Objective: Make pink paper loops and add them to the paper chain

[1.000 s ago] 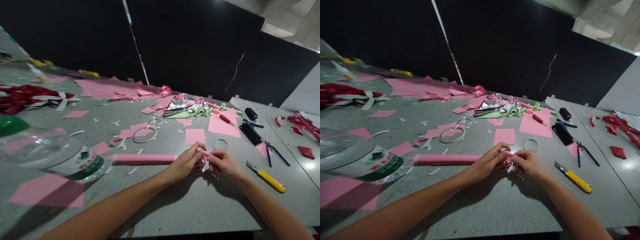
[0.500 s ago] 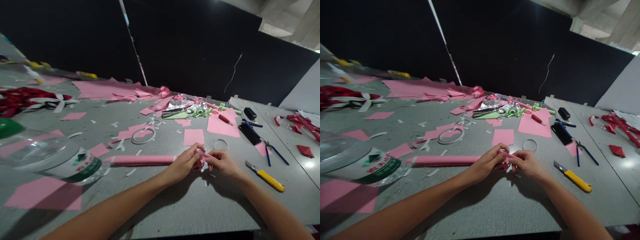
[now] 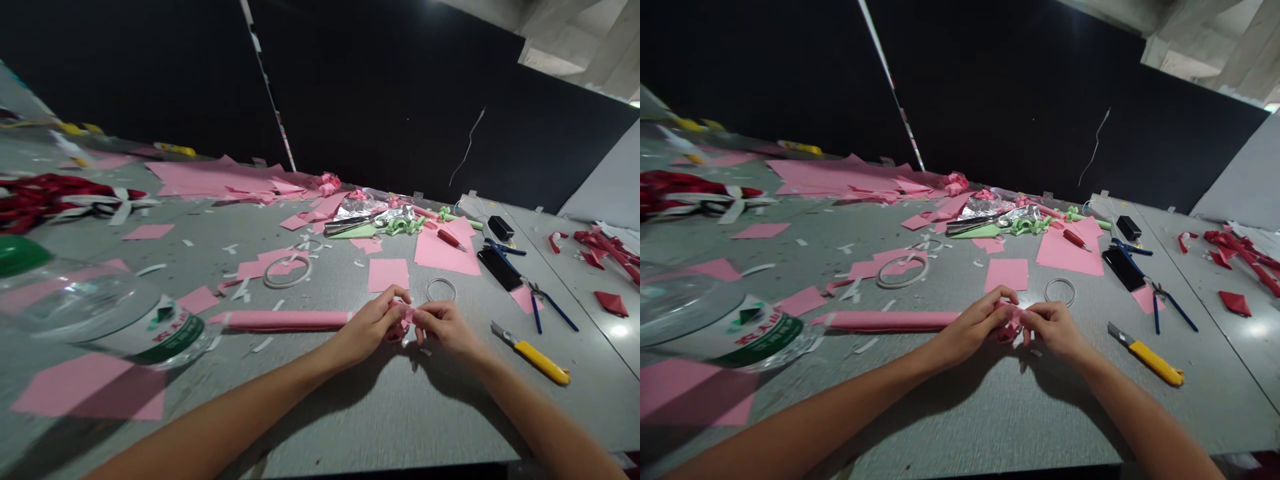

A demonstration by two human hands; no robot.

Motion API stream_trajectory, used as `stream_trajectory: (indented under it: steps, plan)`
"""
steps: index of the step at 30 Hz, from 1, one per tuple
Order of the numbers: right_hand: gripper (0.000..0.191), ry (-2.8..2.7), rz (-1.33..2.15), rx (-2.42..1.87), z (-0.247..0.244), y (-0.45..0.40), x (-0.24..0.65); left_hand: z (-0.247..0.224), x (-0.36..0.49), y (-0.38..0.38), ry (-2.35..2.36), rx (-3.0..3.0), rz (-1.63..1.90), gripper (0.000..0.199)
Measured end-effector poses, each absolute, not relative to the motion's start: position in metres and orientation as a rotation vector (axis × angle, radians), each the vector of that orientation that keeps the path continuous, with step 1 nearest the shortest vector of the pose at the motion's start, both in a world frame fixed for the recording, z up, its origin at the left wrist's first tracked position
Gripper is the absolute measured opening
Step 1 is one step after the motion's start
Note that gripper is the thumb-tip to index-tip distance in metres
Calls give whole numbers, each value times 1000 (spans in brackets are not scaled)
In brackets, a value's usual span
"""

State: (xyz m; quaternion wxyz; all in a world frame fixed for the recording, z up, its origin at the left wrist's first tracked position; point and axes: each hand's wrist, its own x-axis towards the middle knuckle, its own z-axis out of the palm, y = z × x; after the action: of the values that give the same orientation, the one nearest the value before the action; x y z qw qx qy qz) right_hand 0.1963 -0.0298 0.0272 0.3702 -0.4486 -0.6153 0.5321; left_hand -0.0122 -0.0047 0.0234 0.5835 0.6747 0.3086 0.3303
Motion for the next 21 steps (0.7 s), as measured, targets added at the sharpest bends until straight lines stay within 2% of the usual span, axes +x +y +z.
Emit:
stream_trajectory:
  steps: [7,15,21]
  plan:
    - [46,-1582,1332,-1152,26,-32,195,23,-11,-4,688,1455,777,36]
    - [44,-1825,1108,-1180,23,-38,194,34,-16,-3,833,2012,778,31]
    - [42,-1848,1126,-1187,27,-39,197,36,-20,4,791,1935,763,32]
